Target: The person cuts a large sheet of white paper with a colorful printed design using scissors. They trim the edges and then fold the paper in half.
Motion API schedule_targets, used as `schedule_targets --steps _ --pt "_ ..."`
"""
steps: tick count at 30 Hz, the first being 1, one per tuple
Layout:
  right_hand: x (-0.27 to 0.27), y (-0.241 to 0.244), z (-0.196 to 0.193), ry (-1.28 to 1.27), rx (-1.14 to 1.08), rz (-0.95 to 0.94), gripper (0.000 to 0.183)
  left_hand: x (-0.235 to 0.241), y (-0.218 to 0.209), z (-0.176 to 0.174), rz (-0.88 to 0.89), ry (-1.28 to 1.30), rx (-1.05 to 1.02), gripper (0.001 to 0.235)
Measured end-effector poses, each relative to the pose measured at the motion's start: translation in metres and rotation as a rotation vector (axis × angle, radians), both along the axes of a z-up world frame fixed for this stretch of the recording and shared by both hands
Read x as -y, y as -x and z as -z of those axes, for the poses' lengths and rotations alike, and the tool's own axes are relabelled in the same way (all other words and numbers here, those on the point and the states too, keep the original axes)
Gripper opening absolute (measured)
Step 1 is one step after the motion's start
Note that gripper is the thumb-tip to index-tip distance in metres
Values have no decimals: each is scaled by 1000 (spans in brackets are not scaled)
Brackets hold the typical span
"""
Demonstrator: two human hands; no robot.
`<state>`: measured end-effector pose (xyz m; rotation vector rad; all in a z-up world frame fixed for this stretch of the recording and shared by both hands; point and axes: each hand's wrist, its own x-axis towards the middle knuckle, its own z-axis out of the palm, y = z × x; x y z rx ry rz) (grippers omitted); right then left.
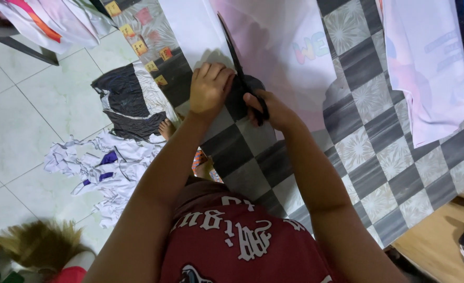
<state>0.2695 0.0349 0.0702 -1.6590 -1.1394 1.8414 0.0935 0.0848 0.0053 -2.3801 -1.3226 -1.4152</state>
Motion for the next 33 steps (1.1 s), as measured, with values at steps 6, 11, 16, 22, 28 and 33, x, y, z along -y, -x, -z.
schedule_targets --steps 6,11,16,22,28,33 --pt "0 -1 15 -34 10 55 42 -1 1 -7 48 51 37 4" --pt "-3 -4 15 -47 61 10 42 -5 5 -12 135 164 110 6" --pt "-24 8 -1 17 66 -15 47 -7 11 -27 174 392 94 7" --pt "-46 14 -1 65 64 -38 53 -17 20 -34 240 584 75 9" --pt "-54 17 -9 56 114 -86 53 -28 22 -19 316 538 10 14" --pt "-50 9 9 32 130 -49 44 -33 25 -17 377 563 9 15"
